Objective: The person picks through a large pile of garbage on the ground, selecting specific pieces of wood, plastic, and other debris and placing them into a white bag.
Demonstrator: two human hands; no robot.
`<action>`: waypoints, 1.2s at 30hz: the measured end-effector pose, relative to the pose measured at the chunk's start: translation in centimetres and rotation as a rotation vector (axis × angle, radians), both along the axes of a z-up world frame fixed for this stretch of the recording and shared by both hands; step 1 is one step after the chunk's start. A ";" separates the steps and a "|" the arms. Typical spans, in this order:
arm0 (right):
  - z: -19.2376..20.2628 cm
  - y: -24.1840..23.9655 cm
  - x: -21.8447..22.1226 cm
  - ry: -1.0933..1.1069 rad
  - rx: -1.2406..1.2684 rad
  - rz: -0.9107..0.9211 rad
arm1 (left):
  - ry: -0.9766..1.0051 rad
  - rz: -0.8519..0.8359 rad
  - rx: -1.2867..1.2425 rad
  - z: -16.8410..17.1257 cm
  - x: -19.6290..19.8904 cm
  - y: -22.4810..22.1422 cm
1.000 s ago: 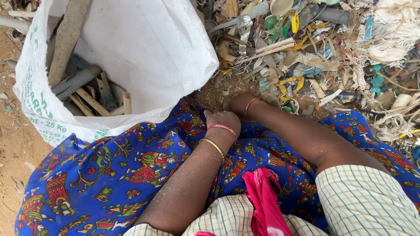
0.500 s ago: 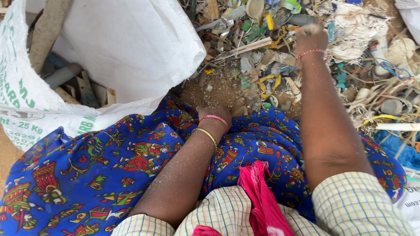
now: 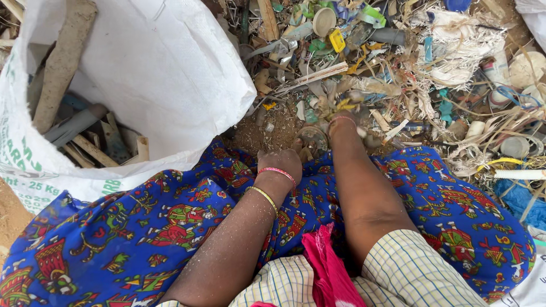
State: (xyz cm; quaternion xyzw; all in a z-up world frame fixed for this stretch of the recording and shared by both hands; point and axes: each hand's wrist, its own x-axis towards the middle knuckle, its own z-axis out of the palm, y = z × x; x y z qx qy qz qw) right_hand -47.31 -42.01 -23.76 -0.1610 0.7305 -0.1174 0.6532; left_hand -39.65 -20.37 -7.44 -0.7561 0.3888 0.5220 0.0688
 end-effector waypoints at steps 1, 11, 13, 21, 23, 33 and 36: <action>-0.2 0.0 0.2 -0.008 -0.005 -0.026 | 0.000 -0.004 -0.004 0.1 0.0 -0.1; 5.9 -1.5 4.0 -0.452 -0.246 0.022 | -0.050 -0.149 -0.062 1.2 -1.0 -0.8; 7.5 -0.9 4.4 -0.596 -0.439 0.101 | -0.034 -0.153 -0.052 1.0 -1.2 -0.9; 1.8 -7.3 -0.1 0.093 -1.305 0.050 | -0.053 -0.117 -0.017 -0.1 -0.5 -0.2; -0.3 -8.7 -4.7 0.712 -0.930 -0.059 | -0.060 -0.118 -0.039 -0.1 -0.3 0.0; -1.9 -6.5 -5.6 0.039 0.001 -0.254 | -0.046 -0.073 -0.081 0.8 -0.3 -0.7; -0.6 -6.8 -3.3 -0.105 -0.019 -0.280 | -0.043 -0.071 -0.079 0.5 -0.6 -0.9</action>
